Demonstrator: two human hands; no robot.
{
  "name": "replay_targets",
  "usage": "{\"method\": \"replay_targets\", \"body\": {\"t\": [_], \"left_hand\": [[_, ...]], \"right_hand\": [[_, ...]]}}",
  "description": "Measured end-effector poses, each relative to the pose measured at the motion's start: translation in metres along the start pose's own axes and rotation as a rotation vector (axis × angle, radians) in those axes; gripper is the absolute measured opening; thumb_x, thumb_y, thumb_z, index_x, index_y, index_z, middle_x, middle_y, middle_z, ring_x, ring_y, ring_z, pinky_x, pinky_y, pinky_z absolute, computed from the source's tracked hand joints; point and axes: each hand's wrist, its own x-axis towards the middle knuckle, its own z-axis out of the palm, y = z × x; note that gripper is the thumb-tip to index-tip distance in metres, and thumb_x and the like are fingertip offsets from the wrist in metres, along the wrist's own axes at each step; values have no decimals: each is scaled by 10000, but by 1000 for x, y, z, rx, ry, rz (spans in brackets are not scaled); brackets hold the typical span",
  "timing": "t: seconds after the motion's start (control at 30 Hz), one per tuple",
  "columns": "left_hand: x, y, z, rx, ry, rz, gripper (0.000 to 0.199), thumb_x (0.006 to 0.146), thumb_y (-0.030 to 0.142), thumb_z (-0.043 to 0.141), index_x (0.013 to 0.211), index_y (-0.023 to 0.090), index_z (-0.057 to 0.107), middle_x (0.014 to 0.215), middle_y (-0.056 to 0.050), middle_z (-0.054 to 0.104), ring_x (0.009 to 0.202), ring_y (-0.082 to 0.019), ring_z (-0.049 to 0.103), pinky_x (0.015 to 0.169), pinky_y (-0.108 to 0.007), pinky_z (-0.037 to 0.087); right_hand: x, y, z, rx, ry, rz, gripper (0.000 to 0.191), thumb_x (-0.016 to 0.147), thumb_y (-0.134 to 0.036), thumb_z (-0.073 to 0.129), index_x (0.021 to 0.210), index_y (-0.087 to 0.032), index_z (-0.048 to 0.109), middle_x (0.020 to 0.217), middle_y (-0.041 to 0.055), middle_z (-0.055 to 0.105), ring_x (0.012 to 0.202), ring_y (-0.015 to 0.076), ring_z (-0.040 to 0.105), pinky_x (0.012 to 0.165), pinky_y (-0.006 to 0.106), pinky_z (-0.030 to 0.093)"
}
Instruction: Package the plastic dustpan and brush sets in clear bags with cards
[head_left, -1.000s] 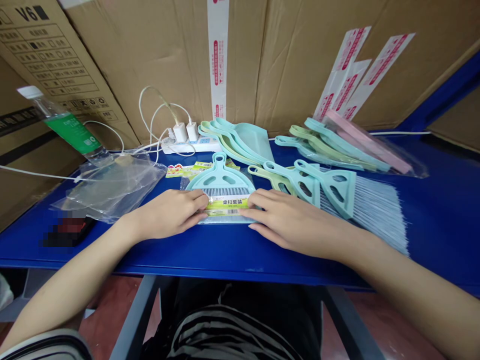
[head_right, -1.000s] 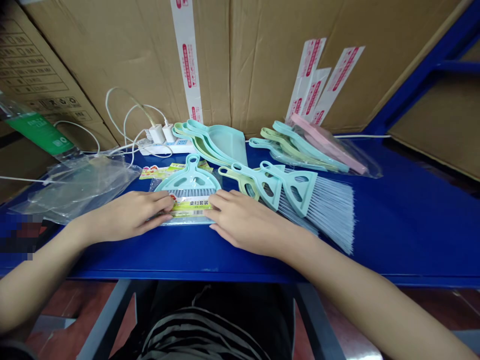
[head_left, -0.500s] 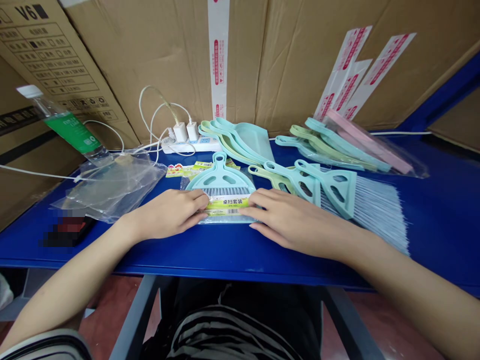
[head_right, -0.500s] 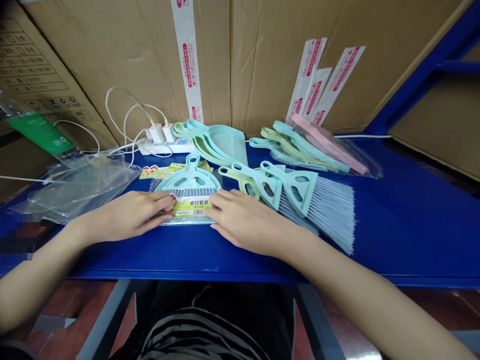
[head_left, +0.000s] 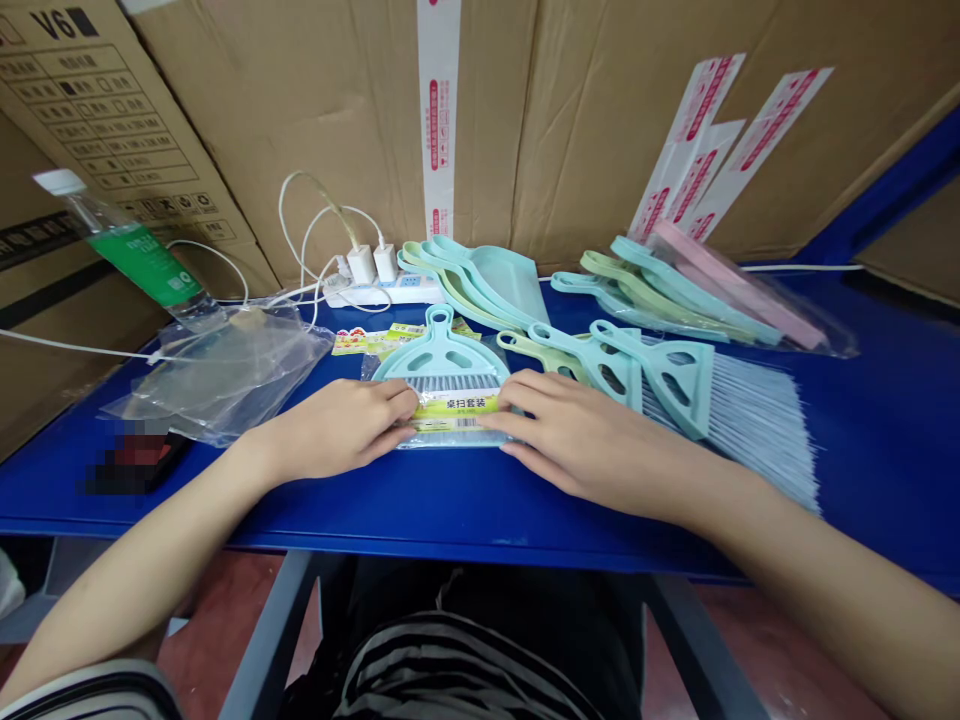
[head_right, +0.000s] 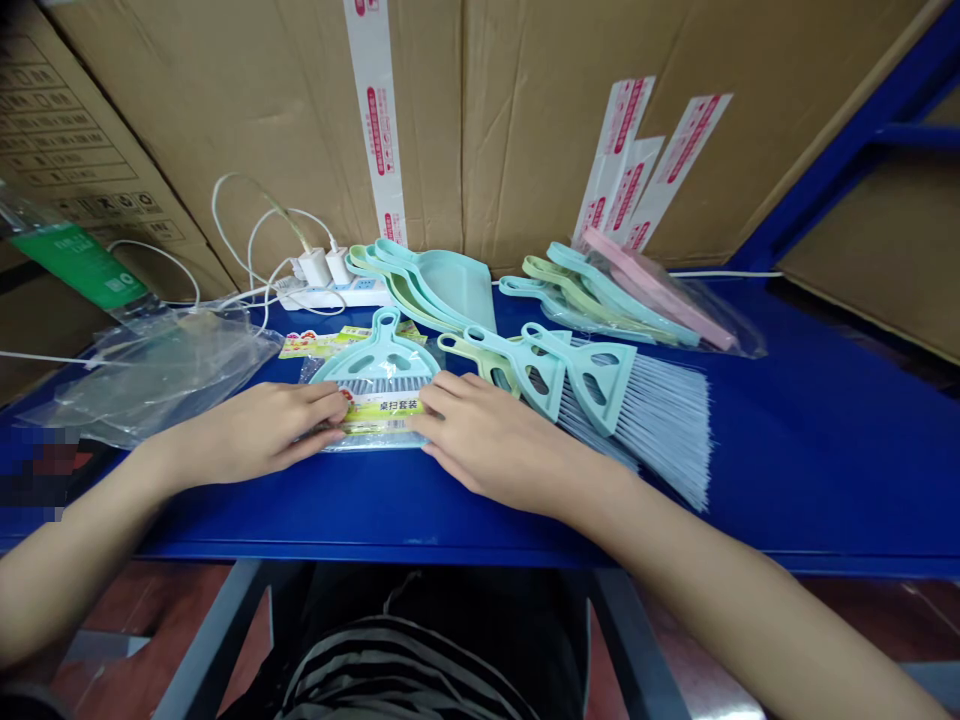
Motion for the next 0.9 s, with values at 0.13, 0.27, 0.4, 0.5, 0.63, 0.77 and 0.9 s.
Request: {"method": "replay_targets", "body": {"t": [0.13,0.27,0.4,0.5,0.63,0.77,0.9], "left_hand": [[0,-1,0,18,12,-44,169,996,264,414,890,184,519,904,-46,593,734,-177,594,671,-304,483],[0,-3,3,131,61,-210,185,970,334,473,983,166,547,988,-98,570,918,-250,601,807,-382,530],[-1,-7,9,144,129,-388,307,963,434,463,1089,162,529,1066,-131,557,969,-283,615,825,-421,548],[0,-12,11,68,130,-466,353,973,407,415,1223,163,472,1162,-161,559,933,-285,657,794,-422,550],[3,-24,11,-172,86,-444,484,950,364,427,1370,137,345,1063,-138,628,841,-250,668,754,-380,540],[2,-39,12,-472,108,-392,666,895,336,488,1456,112,207,906,-62,631,616,-152,602,574,-261,490],[-2,-50,6,-804,21,-303,723,869,377,528,1493,177,223,782,16,578,504,-107,534,485,-220,453]], "right_hand": [[0,0,0,2,6,26,249,951,-160,467,1065,-154,689,1013,118,673,965,257,591,821,409,510],[0,3,-3,-24,41,163,242,940,-186,479,963,-155,717,966,135,640,901,259,608,711,370,508],[-1,5,-5,52,20,331,301,954,-290,487,1168,-185,671,810,66,653,720,208,625,584,309,465],[0,3,-3,133,-31,408,382,939,-329,509,1283,-189,594,734,25,673,645,200,622,547,298,436],[3,-2,2,231,-59,473,432,902,-236,522,1326,-151,535,718,15,676,649,206,625,564,305,440],[5,-3,3,409,-8,518,458,876,-143,481,1333,-152,500,633,-26,595,628,191,619,570,300,472],[6,1,0,780,104,610,443,908,-168,405,1347,-202,452,785,-14,550,620,157,672,546,281,557]]}}
